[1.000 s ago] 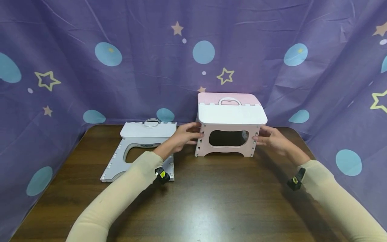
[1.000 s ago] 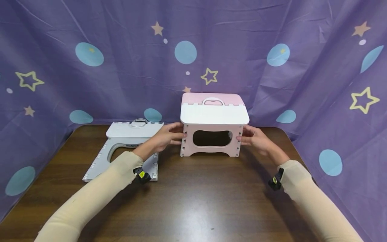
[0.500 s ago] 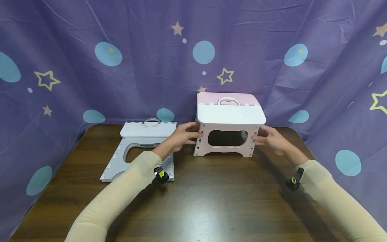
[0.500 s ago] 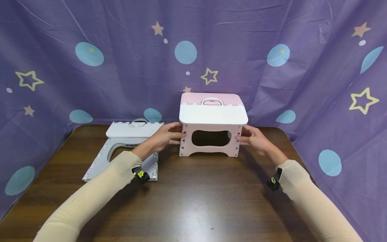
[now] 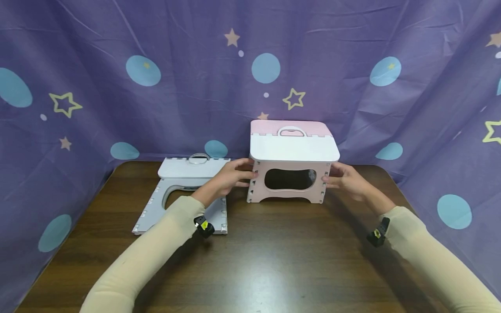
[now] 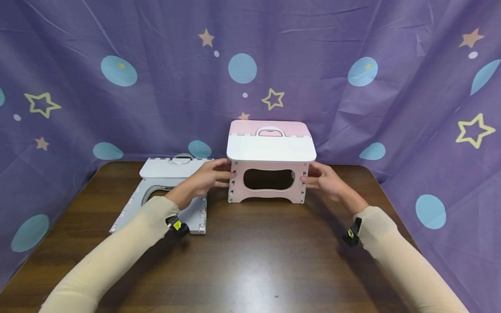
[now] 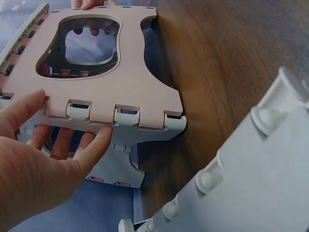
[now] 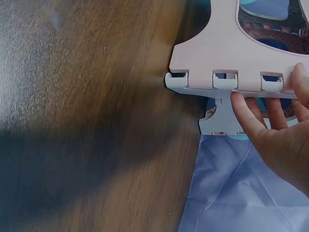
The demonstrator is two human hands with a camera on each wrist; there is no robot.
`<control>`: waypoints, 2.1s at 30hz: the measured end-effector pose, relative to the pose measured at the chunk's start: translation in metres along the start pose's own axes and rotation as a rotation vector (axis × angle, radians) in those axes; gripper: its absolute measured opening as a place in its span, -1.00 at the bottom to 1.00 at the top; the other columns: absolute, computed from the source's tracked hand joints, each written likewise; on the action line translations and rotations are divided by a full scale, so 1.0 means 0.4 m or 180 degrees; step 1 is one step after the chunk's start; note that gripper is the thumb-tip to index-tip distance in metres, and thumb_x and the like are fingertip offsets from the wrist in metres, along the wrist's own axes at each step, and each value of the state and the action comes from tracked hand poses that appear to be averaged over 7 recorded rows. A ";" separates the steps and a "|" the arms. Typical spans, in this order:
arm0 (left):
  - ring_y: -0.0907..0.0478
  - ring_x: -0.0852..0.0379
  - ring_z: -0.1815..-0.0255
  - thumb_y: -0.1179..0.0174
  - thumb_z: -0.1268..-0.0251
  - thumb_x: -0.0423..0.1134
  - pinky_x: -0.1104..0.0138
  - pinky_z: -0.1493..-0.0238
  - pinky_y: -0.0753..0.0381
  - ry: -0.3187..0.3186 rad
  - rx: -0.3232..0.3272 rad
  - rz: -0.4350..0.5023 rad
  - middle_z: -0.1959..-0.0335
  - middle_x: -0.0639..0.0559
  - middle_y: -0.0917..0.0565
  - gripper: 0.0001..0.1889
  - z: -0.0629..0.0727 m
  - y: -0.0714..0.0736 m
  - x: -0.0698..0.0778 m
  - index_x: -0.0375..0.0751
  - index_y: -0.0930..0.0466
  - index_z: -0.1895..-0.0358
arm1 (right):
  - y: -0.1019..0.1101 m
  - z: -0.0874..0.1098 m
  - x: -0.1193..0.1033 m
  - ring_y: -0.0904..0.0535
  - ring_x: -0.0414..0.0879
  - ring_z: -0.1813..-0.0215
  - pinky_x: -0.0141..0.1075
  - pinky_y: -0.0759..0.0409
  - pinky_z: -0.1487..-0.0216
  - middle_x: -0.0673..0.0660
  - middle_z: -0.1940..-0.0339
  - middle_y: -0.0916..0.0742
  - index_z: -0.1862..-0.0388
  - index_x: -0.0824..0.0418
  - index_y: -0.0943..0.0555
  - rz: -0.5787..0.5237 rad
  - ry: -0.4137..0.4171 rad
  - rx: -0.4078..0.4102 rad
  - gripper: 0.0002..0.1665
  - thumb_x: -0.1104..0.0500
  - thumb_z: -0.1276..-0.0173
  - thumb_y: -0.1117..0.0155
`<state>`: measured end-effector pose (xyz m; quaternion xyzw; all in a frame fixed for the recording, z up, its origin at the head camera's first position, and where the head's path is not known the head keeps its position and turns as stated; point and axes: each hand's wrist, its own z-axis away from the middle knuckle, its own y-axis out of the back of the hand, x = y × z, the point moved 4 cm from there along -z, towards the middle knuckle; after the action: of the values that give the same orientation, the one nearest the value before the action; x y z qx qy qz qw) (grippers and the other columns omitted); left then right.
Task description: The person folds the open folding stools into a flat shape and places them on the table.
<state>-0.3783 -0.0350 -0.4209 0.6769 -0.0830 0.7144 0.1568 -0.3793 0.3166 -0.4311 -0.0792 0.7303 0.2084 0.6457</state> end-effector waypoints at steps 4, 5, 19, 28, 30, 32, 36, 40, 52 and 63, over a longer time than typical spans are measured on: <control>-0.55 -0.09 -0.24 -0.27 -0.37 -0.42 -0.05 -0.27 -0.60 0.0022 0.0000 0.0011 -0.38 -0.30 -0.45 -0.39 0.001 0.011 -0.001 -0.29 -0.33 -0.46 | -0.012 -0.004 -0.005 -0.69 -0.27 -0.04 -0.31 -0.71 -0.08 -0.17 -0.03 -0.68 -0.55 0.48 -0.15 0.0014 0.0006 -0.0021 -0.22 0.40 -0.45 -0.25; -0.54 -0.09 -0.24 -0.26 -0.38 -0.42 -0.06 -0.28 -0.60 0.0021 -0.0006 0.0010 -0.38 -0.30 -0.44 -0.39 0.001 0.013 -0.001 -0.29 -0.32 -0.46 | -0.014 -0.006 -0.006 -0.69 -0.27 -0.03 -0.32 -0.71 -0.07 -0.17 -0.04 -0.68 -0.56 0.47 -0.15 0.0014 0.0005 -0.0019 -0.21 0.39 -0.45 -0.25; -0.50 -0.14 -0.32 -0.23 -0.39 -0.42 -0.10 -0.30 -0.56 0.0077 -0.0082 0.0008 -0.46 -0.32 -0.38 -0.36 0.010 0.044 -0.002 -0.32 -0.26 -0.50 | -0.037 -0.015 -0.002 -0.68 -0.26 -0.04 -0.30 -0.71 -0.09 -0.12 -0.05 -0.66 -0.54 0.37 -0.24 0.0035 -0.0076 -0.0023 -0.27 0.36 -0.46 -0.27; -0.45 -0.18 -0.37 -0.21 -0.41 -0.42 -0.12 -0.34 -0.53 0.0126 -0.0144 0.0048 -0.48 -0.32 -0.36 -0.36 0.015 0.056 0.001 -0.32 -0.24 -0.51 | -0.042 -0.024 0.001 -0.68 -0.26 -0.05 -0.30 -0.71 -0.10 -0.13 -0.07 -0.65 -0.57 0.32 -0.22 0.0032 -0.0168 0.0007 -0.23 0.36 -0.45 -0.28; -0.44 -0.19 -0.39 -0.20 -0.41 -0.42 -0.12 -0.35 -0.52 0.0127 -0.0152 0.0047 -0.49 -0.33 -0.35 -0.36 0.015 0.056 0.002 -0.32 -0.23 -0.52 | -0.042 -0.024 0.000 -0.68 -0.26 -0.06 -0.28 -0.70 -0.11 -0.13 -0.07 -0.66 -0.57 0.31 -0.21 0.0023 -0.0169 0.0006 -0.23 0.36 -0.46 -0.27; -0.43 -0.21 -0.41 -0.20 -0.42 -0.42 -0.12 -0.35 -0.51 0.0127 -0.0161 0.0043 -0.49 -0.33 -0.34 -0.35 0.015 0.057 0.002 -0.32 -0.22 -0.53 | -0.042 -0.024 -0.002 -0.68 -0.25 -0.06 -0.26 -0.70 -0.13 -0.13 -0.07 -0.66 -0.58 0.31 -0.21 0.0016 -0.0171 0.0012 -0.23 0.37 -0.46 -0.26; -0.40 -0.22 -0.43 -0.20 -0.42 -0.42 -0.13 -0.36 -0.50 0.0139 -0.0169 0.0049 -0.50 -0.32 -0.33 -0.34 0.017 0.057 0.004 -0.31 -0.20 -0.54 | -0.043 -0.023 -0.004 -0.68 -0.25 -0.07 -0.21 -0.68 -0.17 -0.13 -0.08 -0.65 -0.59 0.33 -0.19 0.0011 -0.0192 0.0008 -0.22 0.36 -0.47 -0.26; -0.42 -0.20 -0.42 -0.21 -0.42 -0.42 -0.13 -0.36 -0.50 0.0159 -0.0146 0.0054 -0.50 -0.31 -0.33 -0.34 0.018 0.055 0.004 -0.30 -0.22 -0.53 | -0.043 -0.021 -0.002 -0.67 -0.26 -0.08 -0.21 -0.67 -0.20 -0.12 -0.11 -0.64 -0.58 0.34 -0.18 0.0023 -0.0229 0.0004 -0.21 0.33 -0.47 -0.27; -0.36 -0.19 -0.48 -0.22 -0.41 -0.34 -0.10 -0.37 -0.51 0.0203 -0.0102 0.0046 -0.51 -0.26 -0.35 -0.35 0.018 0.051 -0.012 -0.33 -0.23 -0.52 | -0.035 -0.018 0.016 -0.66 -0.21 -0.10 -0.21 -0.70 -0.17 -0.02 -0.12 -0.63 -0.40 0.27 -0.36 -0.0204 -0.0285 -0.0022 -0.45 0.31 -0.50 -0.25; -0.29 -0.26 -0.54 -0.17 -0.46 -0.21 -0.09 -0.40 -0.48 0.0516 -0.0256 -0.0045 -0.53 -0.32 -0.32 -0.26 0.017 0.057 -0.021 -0.44 -0.07 -0.56 | -0.026 -0.022 0.025 -0.67 -0.26 -0.13 0.06 -0.50 -0.40 -0.08 -0.18 -0.64 -0.59 0.49 0.01 -0.0249 -0.0557 -0.0287 -0.19 0.12 -0.62 -0.09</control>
<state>-0.3794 -0.0597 -0.4266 0.6106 -0.0939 0.7618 0.1951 -0.3849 0.3051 -0.4424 -0.1181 0.6574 0.2219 0.7104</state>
